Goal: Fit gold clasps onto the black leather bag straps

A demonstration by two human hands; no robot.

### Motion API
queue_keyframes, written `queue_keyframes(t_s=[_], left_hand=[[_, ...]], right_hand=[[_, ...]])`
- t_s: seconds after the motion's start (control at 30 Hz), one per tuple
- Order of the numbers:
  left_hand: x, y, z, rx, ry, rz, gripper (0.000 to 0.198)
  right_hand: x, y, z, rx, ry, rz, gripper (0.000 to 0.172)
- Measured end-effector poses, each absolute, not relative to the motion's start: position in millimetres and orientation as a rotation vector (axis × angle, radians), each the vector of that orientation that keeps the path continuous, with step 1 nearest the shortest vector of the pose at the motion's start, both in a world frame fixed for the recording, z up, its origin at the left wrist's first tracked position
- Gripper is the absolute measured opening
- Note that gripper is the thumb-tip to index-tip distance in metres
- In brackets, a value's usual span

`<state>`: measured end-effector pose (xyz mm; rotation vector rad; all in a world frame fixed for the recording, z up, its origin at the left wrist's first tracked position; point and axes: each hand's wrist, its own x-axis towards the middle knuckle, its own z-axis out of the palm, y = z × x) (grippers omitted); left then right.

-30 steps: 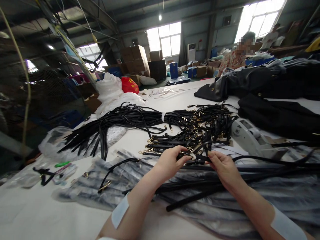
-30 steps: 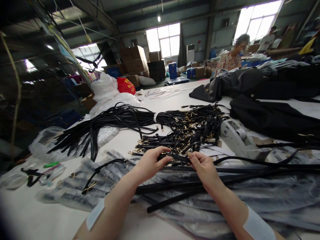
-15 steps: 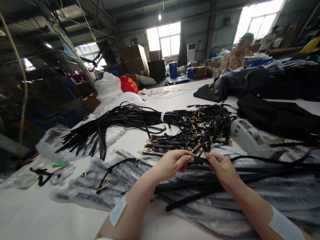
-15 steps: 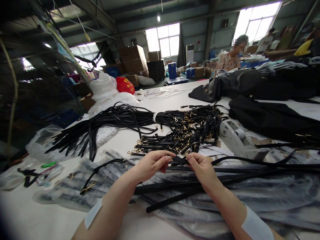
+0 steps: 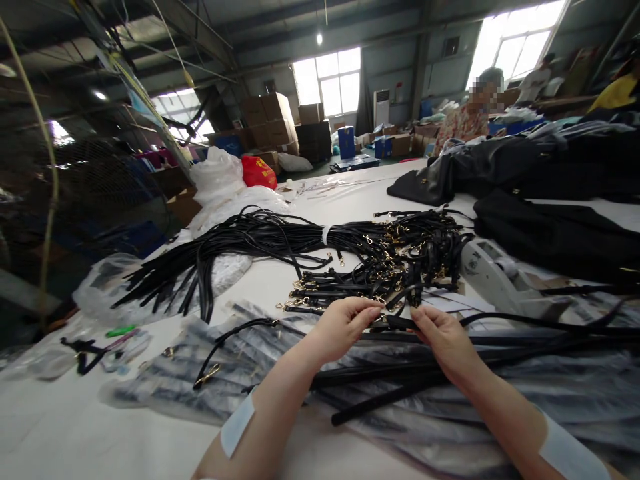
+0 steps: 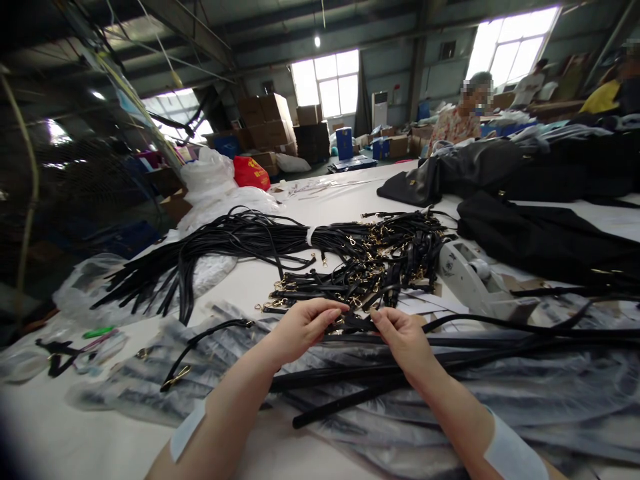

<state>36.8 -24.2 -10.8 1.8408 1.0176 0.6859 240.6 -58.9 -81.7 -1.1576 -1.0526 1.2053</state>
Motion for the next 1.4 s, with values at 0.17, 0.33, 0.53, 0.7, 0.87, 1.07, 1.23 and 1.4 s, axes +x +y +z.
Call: queue_keyframes(t_s=[0.17, 0.33, 0.53, 0.7, 0.87, 1.07, 1.23, 1.4], left_hand=[[38, -23, -13, 1.509, 0.969, 0.765, 0.036], [35, -22, -14, 1.463, 0.936, 0.746, 0.042], [35, -23, -17, 1.502, 0.944, 0.742, 0.044], [38, -25, -10, 1.472, 0.990, 0.778, 0.048], [39, -29, -2, 1.448, 0.945, 0.779, 0.047], [37, -29, -4, 1.537, 0.880, 0.692, 0.044], [39, -31, -8, 1.472, 0.790, 0.623, 0.048], [43, -35, -8, 1.385, 0.678, 0.645, 0.046]], right_hand=[[241, -60, -81, -1.143, -1.028, 1.235, 0.049], [241, -59, -81, -1.164, -1.050, 1.215, 0.051], [241, -59, -80, -1.174, -1.055, 1.203, 0.052], [240, -59, -81, -1.159, -1.046, 1.219, 0.050], [241, -58, -82, -1.169, -1.048, 1.230, 0.051], [241, -58, -82, -1.173, -1.058, 1.232, 0.050], [239, -58, -77, -1.185, -1.074, 1.192, 0.054], [238, -58, -74, -1.185, -1.045, 1.195, 0.054]])
